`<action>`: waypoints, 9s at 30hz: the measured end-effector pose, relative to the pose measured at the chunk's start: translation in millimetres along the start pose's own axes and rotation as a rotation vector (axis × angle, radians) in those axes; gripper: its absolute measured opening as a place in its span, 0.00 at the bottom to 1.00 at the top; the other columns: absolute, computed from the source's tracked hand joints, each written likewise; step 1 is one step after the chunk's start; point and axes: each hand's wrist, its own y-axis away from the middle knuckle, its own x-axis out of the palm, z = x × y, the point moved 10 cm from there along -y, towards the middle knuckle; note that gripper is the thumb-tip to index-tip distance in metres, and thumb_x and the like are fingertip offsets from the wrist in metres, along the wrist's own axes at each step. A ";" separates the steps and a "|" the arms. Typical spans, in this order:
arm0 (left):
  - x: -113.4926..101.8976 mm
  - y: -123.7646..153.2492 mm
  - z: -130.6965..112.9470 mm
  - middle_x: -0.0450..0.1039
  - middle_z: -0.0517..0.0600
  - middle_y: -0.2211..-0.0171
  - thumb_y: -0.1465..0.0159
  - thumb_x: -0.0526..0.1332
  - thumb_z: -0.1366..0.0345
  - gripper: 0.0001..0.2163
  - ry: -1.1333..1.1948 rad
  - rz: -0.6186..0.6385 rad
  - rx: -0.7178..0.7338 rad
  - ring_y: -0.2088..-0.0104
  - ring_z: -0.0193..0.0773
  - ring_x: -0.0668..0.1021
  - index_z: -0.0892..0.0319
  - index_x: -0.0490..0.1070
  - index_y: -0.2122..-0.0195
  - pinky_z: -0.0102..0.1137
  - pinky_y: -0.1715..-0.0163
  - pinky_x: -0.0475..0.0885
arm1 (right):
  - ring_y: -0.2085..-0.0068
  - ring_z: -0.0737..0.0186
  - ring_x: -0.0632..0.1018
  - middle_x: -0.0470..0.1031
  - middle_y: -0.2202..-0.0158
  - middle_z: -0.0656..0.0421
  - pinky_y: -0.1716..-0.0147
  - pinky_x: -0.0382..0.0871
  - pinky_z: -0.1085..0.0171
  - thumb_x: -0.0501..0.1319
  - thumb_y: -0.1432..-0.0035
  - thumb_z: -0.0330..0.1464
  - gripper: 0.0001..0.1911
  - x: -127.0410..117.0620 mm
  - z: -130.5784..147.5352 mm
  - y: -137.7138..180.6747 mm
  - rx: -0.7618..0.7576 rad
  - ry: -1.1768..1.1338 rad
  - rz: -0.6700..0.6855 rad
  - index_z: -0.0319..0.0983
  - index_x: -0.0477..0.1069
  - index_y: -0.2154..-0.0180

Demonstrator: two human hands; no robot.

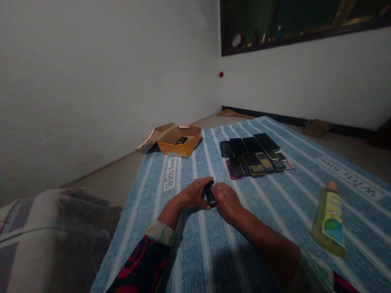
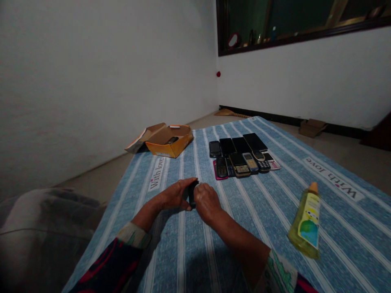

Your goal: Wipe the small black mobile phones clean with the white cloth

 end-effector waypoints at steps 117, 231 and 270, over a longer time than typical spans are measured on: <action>-5.0 50.0 -2.9 0.72 0.54 0.64 0.43 0.63 0.51 0.15 -0.371 -0.569 -0.096 0.59 0.53 0.74 0.54 0.70 0.61 0.47 0.58 0.71 | 0.60 0.62 0.72 0.71 0.62 0.58 0.61 0.60 0.64 0.53 0.40 0.21 0.11 -3.5 -11.1 -28.0 -0.488 -0.236 0.246 0.36 0.72 0.63; -3.9 63.6 2.9 0.73 0.52 0.63 0.40 0.63 0.65 0.07 -0.314 -0.572 -0.095 0.60 0.46 0.73 0.58 0.68 0.62 0.40 0.58 0.71 | 0.60 0.58 0.72 0.75 0.63 0.54 0.63 0.63 0.60 0.56 0.33 0.27 0.09 -12.7 33.9 7.8 -0.491 -0.049 -0.254 0.37 0.74 0.64; -2.4 71.2 -5.4 0.74 0.52 0.65 0.39 0.60 0.61 0.06 -0.329 -0.593 -0.105 0.62 0.44 0.73 0.57 0.69 0.63 0.39 0.59 0.70 | 0.58 0.54 0.71 0.74 0.61 0.51 0.58 0.67 0.57 0.51 0.35 0.22 0.13 -5.5 38.9 14.8 -0.531 -0.117 -0.311 0.37 0.73 0.61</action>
